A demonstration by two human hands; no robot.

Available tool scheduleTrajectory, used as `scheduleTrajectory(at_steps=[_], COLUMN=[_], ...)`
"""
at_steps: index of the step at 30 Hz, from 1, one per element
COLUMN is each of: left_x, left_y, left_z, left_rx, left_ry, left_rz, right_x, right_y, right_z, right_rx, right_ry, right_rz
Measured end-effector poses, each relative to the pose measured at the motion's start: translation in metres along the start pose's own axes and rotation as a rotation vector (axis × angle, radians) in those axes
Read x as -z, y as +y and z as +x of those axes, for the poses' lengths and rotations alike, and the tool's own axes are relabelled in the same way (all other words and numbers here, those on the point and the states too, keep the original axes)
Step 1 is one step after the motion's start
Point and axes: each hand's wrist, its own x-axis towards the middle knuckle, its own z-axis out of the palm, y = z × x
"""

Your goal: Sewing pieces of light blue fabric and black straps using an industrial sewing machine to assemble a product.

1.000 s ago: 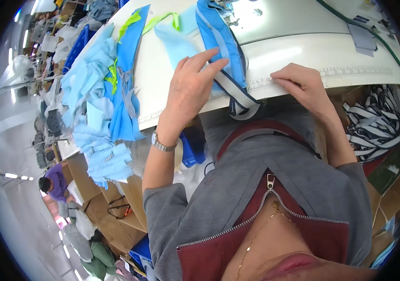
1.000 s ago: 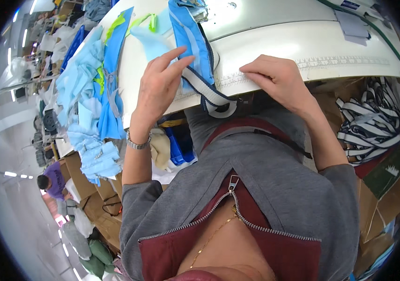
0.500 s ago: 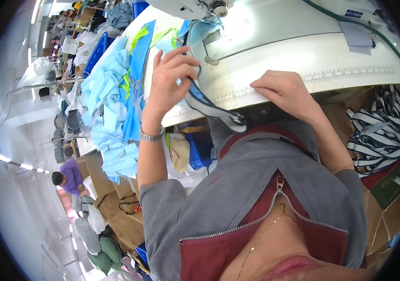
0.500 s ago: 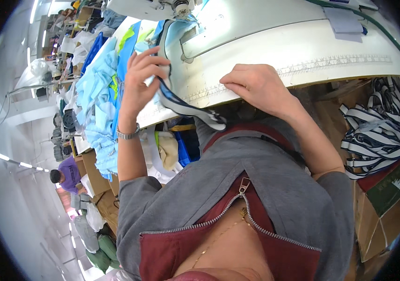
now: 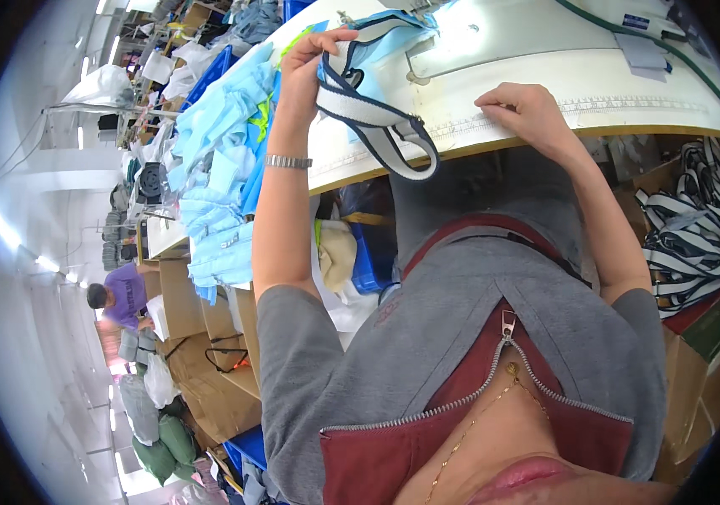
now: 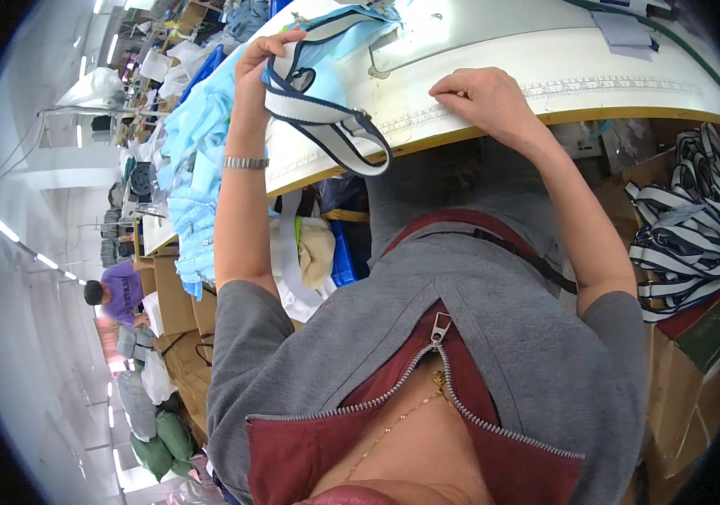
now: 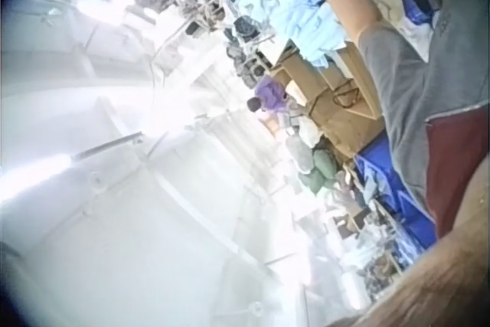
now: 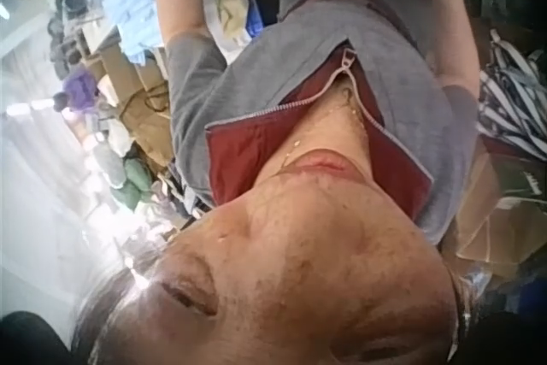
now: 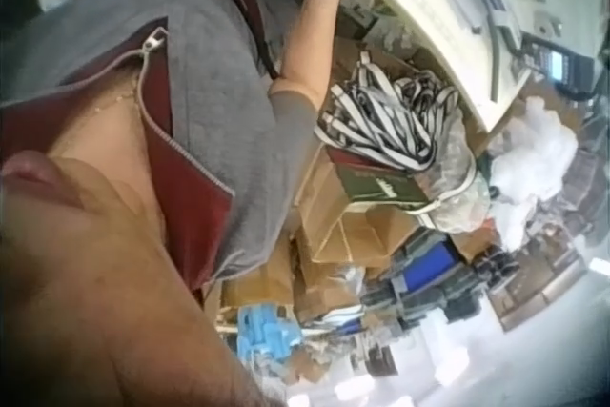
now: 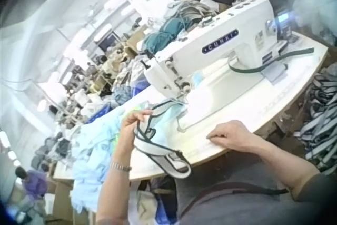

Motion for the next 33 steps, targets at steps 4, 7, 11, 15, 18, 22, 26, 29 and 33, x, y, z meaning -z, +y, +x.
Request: scheduleTrajectory(at_steps=[4,7,11,15,18,22,26,29,33], left_x=[0.023,0.05,0.068,0.101,0.08,0.043,-0.001,-0.019,-0.021], left_y=[-0.003,-0.017,-0.022,-0.015,0.017,0.012,-0.022,-0.04,-0.054], left_z=[0.012,0.026,0.056,0.095,0.093,0.053,0.037,0.038,0.038], left_rx=[0.033,0.001,-0.1,0.067,0.119,-0.147,-0.235,-0.101,-0.011], left_ry=[0.0,-0.091,-0.233,-0.517,-0.486,-0.644,-0.472,-0.45,-0.45], left_rz=[-0.39,-0.492,-0.477,-0.327,0.605,1.48,1.135,0.934,0.845], right_x=[-0.007,-0.029,-0.077,-0.099,-0.085,-0.036,-0.011,-0.006,0.006], right_y=[-0.008,-0.023,-0.055,-0.064,-0.054,-0.011,0.008,0.01,0.022], right_z=[0.009,0.023,0.056,0.084,0.092,0.087,0.098,0.105,0.109], right_rx=[-0.025,0.285,0.661,0.771,0.823,0.776,0.649,0.618,0.578], right_ry=[-0.01,0.012,-0.06,-0.28,-0.481,-0.356,-0.331,-0.306,-0.29], right_rz=[-0.014,-0.142,-0.34,-0.505,-0.518,-0.204,-0.169,-0.233,-0.271])
